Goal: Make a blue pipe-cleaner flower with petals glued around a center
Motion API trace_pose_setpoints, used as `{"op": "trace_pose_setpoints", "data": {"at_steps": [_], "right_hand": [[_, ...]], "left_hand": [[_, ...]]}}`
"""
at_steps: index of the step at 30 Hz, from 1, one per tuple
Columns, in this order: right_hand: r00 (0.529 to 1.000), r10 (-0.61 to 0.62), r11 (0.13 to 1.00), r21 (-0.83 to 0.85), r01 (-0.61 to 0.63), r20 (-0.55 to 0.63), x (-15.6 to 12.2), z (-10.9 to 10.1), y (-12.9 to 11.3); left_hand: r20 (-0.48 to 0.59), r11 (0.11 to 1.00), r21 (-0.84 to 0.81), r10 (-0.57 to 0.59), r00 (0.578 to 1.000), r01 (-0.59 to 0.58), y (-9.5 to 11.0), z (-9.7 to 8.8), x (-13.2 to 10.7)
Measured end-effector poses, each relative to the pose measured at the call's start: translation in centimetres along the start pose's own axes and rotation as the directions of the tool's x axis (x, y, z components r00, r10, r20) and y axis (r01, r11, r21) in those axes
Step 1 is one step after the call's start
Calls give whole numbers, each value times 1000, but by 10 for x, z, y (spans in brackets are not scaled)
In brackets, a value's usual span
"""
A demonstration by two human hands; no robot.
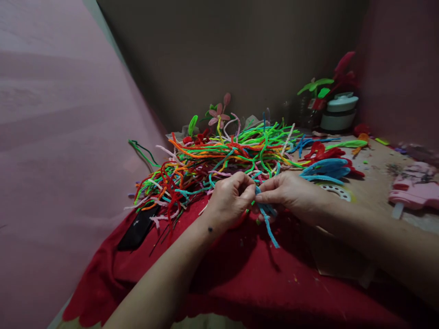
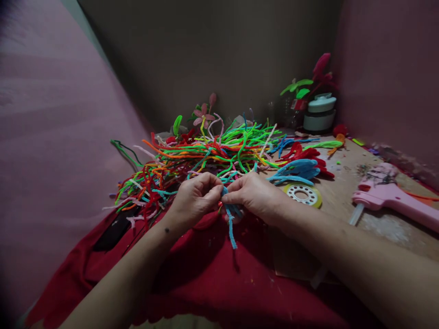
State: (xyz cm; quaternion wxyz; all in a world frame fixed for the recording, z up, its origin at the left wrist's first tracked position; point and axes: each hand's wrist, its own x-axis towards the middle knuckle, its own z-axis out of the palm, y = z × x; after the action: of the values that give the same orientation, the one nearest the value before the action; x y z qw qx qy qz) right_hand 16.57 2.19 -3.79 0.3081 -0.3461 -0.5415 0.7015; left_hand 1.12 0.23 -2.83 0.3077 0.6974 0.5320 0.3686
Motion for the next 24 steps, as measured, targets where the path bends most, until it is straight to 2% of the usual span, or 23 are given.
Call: {"op": "trace_pose_setpoints", "data": {"at_steps": [2,5,8,10,12,14,16,17,19,20,22,24], "right_hand": [[1000,26,1000,12,-26,0,0,0,-1],[999,41,999,30,-41,2,-1,0,-1],[998,64,997,35,-64,12,0,0,-1],[995,95,995,40,-96,20,0,0,0],[992,121,992,45,-122,22,1,1,2],[991,133,990,55,-133,12,2,1,4],[993,121,990,80,-119,-19,4,1,5],[994,100,990,100,-96,-44,5,0,6],[994,40,987,158,-24,-103,6,-1,7],[991,8,981,191,18,-137,7,-1,7],[979,-41,964,250,91,-198,8,-2,6],[966,-85,945,286,156,-244,9,-3,5]], "left_hand": [[28,993,-99,-55,998,58,3,-1,1],[135,958,-234,-135,982,164,8,-6,2],[154,949,-259,-144,978,180,9,-7,3],[92,978,-175,-100,991,115,7,-5,3],[1,1000,7,16,1000,-16,4,-1,2],[-77,967,201,175,982,-156,1,3,2],[-125,939,275,249,960,-207,0,5,2],[-143,950,245,230,963,-191,-1,5,3],[-131,994,71,87,988,-78,0,4,4],[-90,1000,-30,-7,996,5,1,2,5],[28,970,-178,-164,986,166,2,0,6],[120,931,-248,-246,962,269,4,-1,6]]}}
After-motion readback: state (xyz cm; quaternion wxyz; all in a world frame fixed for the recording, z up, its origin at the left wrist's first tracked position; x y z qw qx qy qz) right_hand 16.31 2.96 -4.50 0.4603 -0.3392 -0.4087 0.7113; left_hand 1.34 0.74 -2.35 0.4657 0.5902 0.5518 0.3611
